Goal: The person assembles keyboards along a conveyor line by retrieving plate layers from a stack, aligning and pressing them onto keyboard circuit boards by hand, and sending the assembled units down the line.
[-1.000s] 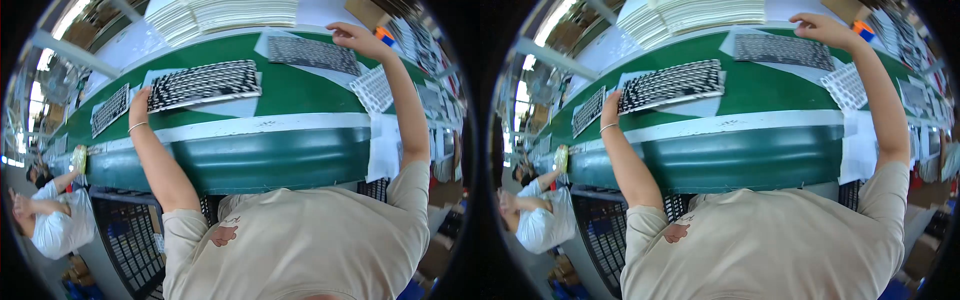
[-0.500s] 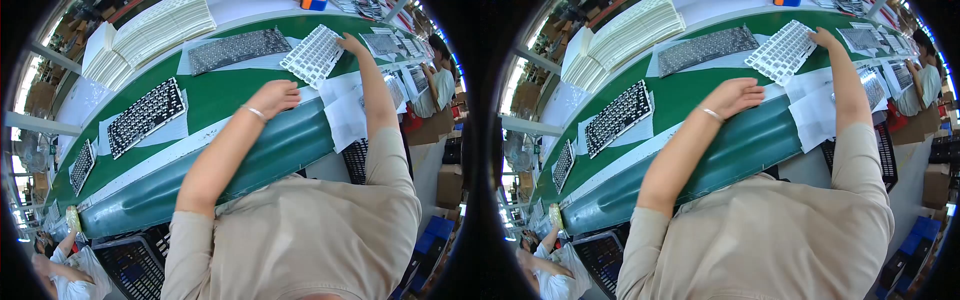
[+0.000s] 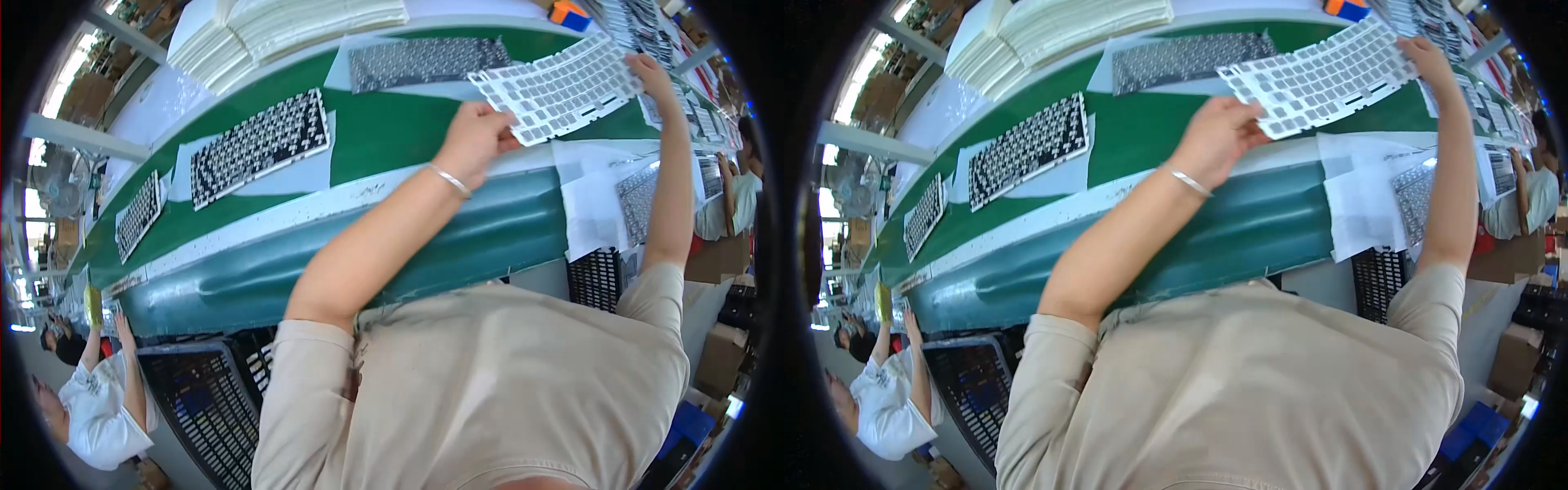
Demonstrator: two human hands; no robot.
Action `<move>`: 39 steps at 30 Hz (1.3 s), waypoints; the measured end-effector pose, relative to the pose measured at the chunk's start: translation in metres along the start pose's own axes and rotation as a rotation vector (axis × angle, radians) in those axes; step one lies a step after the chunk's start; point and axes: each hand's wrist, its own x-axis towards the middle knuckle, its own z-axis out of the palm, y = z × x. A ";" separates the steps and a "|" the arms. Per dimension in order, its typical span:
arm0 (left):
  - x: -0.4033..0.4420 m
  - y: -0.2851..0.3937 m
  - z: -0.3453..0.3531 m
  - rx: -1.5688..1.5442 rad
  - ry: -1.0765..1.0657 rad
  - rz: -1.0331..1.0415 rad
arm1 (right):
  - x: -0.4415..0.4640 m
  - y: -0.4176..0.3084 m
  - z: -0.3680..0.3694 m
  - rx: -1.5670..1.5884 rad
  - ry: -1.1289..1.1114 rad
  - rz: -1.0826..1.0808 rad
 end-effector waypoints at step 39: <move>-0.246 0.014 -0.139 1.413 0.778 0.601 | 0.150 -0.365 0.276 -0.832 -0.005 -0.343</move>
